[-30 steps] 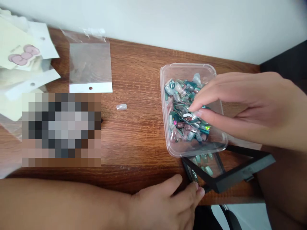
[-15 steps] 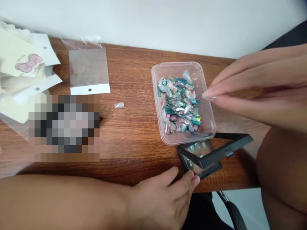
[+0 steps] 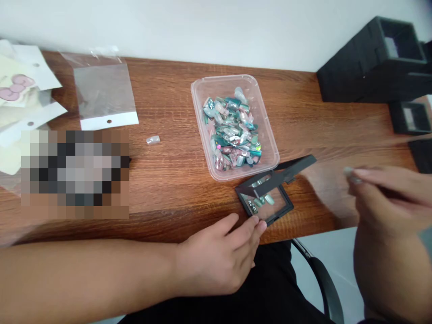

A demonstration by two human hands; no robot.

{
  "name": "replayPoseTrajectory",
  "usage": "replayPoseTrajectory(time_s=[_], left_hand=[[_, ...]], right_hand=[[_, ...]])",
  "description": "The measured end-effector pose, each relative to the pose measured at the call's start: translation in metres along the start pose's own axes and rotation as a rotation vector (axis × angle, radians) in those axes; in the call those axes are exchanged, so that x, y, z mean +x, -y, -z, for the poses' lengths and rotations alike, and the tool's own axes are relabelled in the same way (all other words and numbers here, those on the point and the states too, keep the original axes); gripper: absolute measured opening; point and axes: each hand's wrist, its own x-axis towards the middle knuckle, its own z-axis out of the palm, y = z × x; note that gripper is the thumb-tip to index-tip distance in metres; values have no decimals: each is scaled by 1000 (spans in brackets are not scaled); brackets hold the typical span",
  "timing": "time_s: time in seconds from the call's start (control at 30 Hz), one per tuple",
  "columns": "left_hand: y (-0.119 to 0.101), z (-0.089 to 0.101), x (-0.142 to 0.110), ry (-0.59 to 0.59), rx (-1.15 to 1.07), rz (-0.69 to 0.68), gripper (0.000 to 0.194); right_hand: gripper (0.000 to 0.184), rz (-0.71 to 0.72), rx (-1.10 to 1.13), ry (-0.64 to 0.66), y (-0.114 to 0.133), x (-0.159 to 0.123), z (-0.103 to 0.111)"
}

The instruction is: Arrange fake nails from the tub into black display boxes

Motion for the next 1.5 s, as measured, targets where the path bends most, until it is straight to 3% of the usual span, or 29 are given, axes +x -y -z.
replayPoseTrajectory(time_s=[0.03, 0.13, 0.3, 0.53, 0.77, 1.27, 1.37, 1.5], left_hand=[[1, 0, 1, -2, 1, -1, 30], [1, 1, 2, 1, -8, 12, 30], [1, 1, 2, 5, -28, 19, 29], [2, 0, 2, 0, -52, 20, 26], [1, -1, 2, 0, -29, 17, 32], [8, -1, 4, -21, -69, -10, 23], [8, 0, 4, -3, -67, -36, 22], [6, -2, 2, -12, -41, -21, 23]], right_hand=[[68, 68, -19, -15, 11, -5, -10], [74, 168, -15, 109, 36, -11, -34], [76, 242, 3, 134, 46, -16, -57], [58, 264, -100, 198, 42, -20, -60], [55, 219, -54, 263, 45, -18, -61], [50, 83, 83, 160, 47, -16, -58], [57, 149, 55, 141, 46, -18, -60], [56, 328, -256, -17, 50, -22, -64]])
